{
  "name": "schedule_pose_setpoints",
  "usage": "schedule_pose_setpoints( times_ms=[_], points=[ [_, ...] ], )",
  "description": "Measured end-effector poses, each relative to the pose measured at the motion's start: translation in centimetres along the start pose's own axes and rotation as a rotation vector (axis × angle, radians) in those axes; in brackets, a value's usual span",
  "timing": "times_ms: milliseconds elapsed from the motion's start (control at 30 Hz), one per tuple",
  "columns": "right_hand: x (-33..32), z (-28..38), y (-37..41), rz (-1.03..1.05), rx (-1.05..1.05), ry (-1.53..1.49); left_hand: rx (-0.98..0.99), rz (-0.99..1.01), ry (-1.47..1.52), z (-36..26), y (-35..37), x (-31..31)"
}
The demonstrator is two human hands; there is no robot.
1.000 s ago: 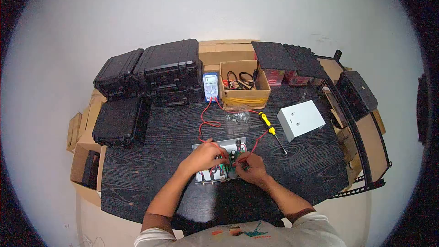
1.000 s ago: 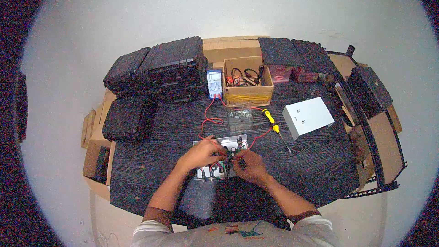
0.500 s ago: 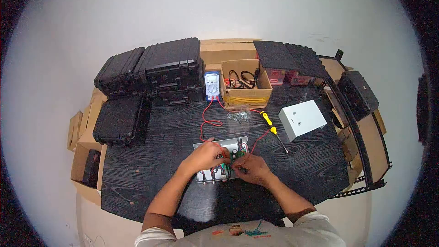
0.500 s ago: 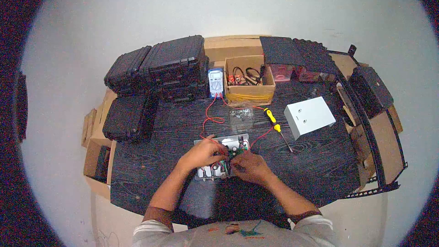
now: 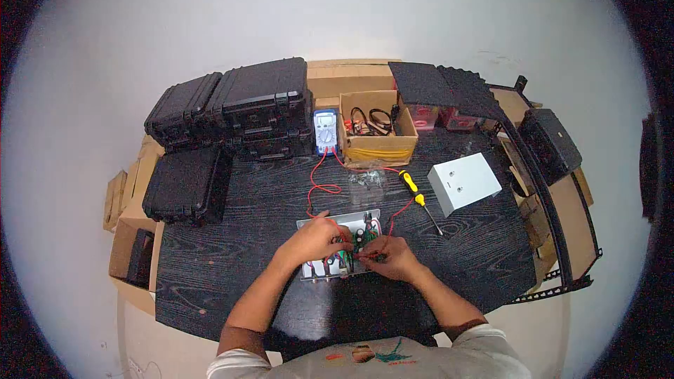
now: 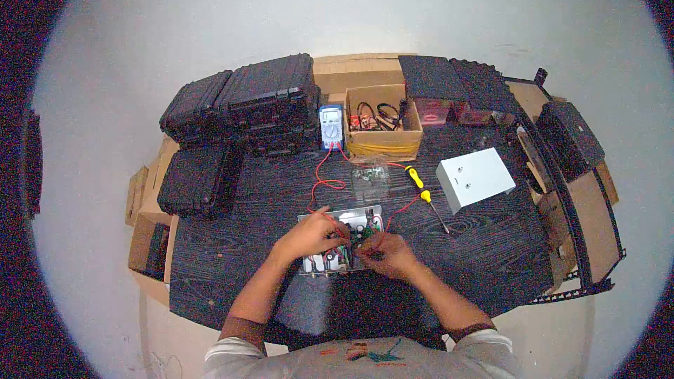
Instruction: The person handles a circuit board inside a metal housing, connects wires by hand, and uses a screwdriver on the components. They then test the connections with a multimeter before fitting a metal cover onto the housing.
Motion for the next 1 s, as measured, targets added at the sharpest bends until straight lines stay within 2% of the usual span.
schedule_pose_setpoints(
  times_ms=[333, 433, 533, 633, 733, 833, 867, 967, 1000],
  points=[
    [0.3, -0.7, -0.2, 0.059, -0.009, -0.007, 0.000, 0.039, 0.002, -0.1, 0.0, 0.1],
    [0.2, -0.6, 0.1, -0.016, -0.044, 0.027, -0.016, 0.071, -0.009, -0.1, -0.1, 0.0],
    [0.1, -0.3, -0.1, 0.026, -0.027, 0.045, -0.008, 0.043, -0.012, -0.4, 0.0, -0.1],
    [0.1, -0.2, 0.0, -0.018, -0.068, 0.033, 0.012, 0.068, 0.005, -0.3, 0.0, 0.1],
    [-1.4, 0.4, 0.1, -0.162, -0.161, -0.130, 0.062, -0.074, 0.032, -0.9, 0.2, -0.9],
    [-3.2, -4.0, -1.3, -0.222, 0.158, -0.750, 0.045, -0.217, 0.264, -1.0, 0.5, -3.4],
    [-4.5, -4.4, -1.7, -0.281, 0.110, -0.771, 0.135, -0.332, 0.219, -0.9, 0.7, -4.4],
    [-7.8, -5.7, -3.6, -0.473, 0.233, -0.342, -0.121, -0.343, 0.184, 0.8, 1.4, -6.7],
    [-8.4, -6.0, -3.9, -0.553, 0.134, -0.231, -0.136, -0.370, 0.158, 2.0, 1.6, -6.9]
  ],
)
Point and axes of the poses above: each hand's wrist, its own y-axis away from the middle knuckle, its own x-axis out of the palm, z = x × y, the point moved 7 cm from there along -y, towards the middle knuckle, and after that the axes turned 13 degrees about x, right-handed, at the moved point
